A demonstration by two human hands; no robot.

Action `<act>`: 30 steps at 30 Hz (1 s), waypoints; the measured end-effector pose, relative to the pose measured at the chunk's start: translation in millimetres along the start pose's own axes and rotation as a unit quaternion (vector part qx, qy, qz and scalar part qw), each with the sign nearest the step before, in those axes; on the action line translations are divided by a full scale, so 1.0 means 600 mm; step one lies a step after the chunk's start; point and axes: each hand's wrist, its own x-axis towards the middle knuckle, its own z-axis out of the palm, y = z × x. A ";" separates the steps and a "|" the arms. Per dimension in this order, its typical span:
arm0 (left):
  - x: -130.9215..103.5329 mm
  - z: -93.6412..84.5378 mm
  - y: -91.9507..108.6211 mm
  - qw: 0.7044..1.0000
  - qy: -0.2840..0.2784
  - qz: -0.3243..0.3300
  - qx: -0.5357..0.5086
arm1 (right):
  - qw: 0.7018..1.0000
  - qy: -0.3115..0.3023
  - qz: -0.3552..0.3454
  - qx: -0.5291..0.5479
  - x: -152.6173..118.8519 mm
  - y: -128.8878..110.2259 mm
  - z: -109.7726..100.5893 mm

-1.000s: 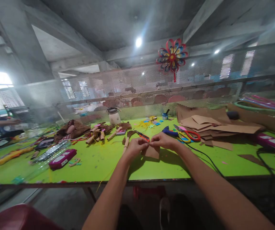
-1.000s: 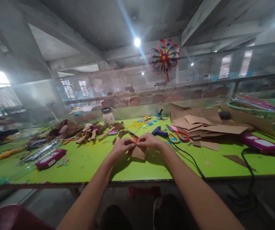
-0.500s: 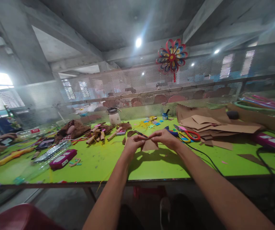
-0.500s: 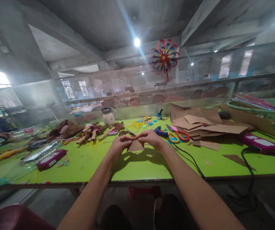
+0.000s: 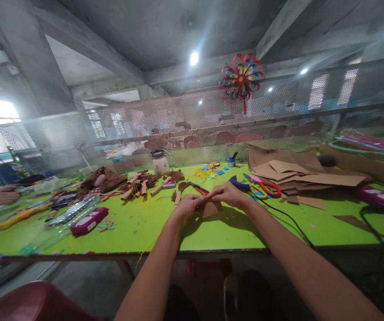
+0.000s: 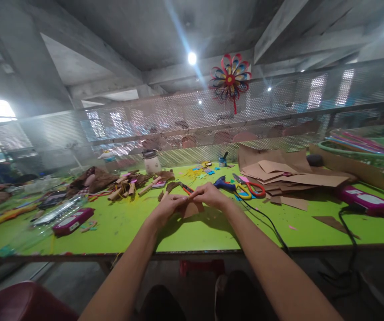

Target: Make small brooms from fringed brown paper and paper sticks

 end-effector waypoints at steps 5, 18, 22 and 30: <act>-0.005 0.007 0.013 1.000 -0.019 -0.011 -0.021 | 0.999 -0.002 -0.011 -0.031 0.002 0.005 0.000; 0.006 0.008 -0.007 0.998 -0.042 -0.007 -0.042 | 1.000 -0.017 -0.008 -0.015 0.000 -0.002 -0.002; 0.007 0.007 -0.007 0.996 -0.024 -0.024 -0.077 | 0.997 -0.039 0.040 0.044 -0.006 -0.014 -0.001; 0.000 0.011 0.007 0.994 -0.042 -0.019 -0.099 | 0.994 -0.025 0.107 0.001 -0.011 -0.020 -0.009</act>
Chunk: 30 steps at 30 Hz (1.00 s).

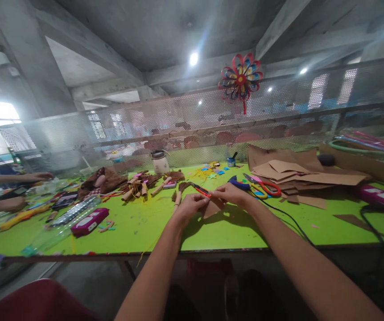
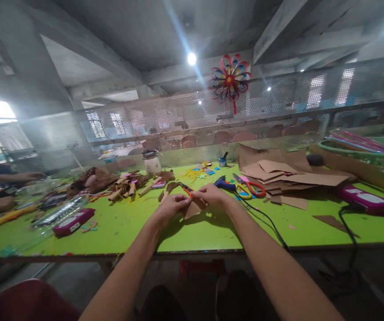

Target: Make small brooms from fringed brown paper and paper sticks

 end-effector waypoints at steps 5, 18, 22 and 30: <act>0.000 0.002 0.001 1.000 0.006 0.015 0.023 | 1.000 -0.022 -0.019 0.012 -0.007 -0.008 0.000; 0.006 0.004 0.000 0.982 0.021 0.087 0.166 | 0.998 0.036 0.014 0.056 0.004 0.003 0.008; 0.008 0.004 -0.004 0.976 0.029 0.093 0.192 | 0.998 0.038 0.003 0.048 0.010 0.011 0.011; 0.009 0.008 -0.005 0.966 0.017 0.113 0.230 | 0.997 0.073 -0.008 0.000 0.013 0.016 0.012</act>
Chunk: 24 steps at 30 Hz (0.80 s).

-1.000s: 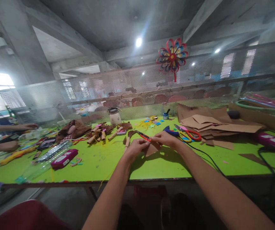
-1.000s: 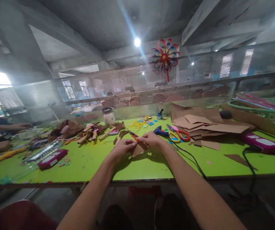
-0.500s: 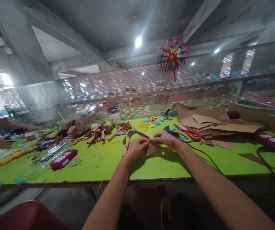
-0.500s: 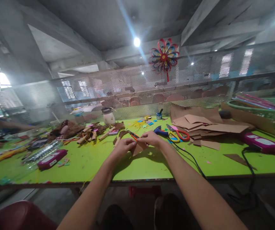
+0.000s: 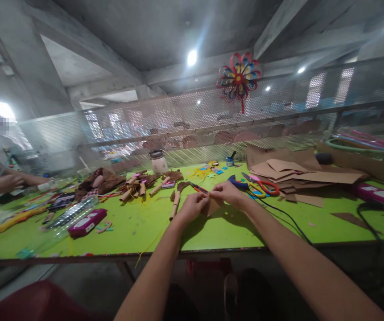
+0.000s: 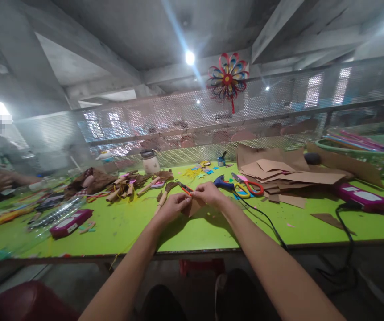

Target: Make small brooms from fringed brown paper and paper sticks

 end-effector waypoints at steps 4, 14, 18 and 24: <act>-0.001 -0.001 0.002 0.999 -0.003 0.014 0.033 | 1.000 -0.008 -0.009 -0.012 -0.002 -0.008 -0.001; -0.002 0.001 -0.006 0.996 -0.024 0.047 0.075 | 0.998 -0.047 -0.009 -0.028 -0.007 -0.006 -0.002; -0.001 0.005 -0.010 0.999 -0.019 0.010 0.029 | 0.999 -0.017 -0.005 -0.029 -0.003 -0.001 -0.001; -0.003 0.005 -0.004 1.000 -0.020 -0.008 0.001 | 1.000 0.002 -0.004 -0.013 0.003 0.008 -0.006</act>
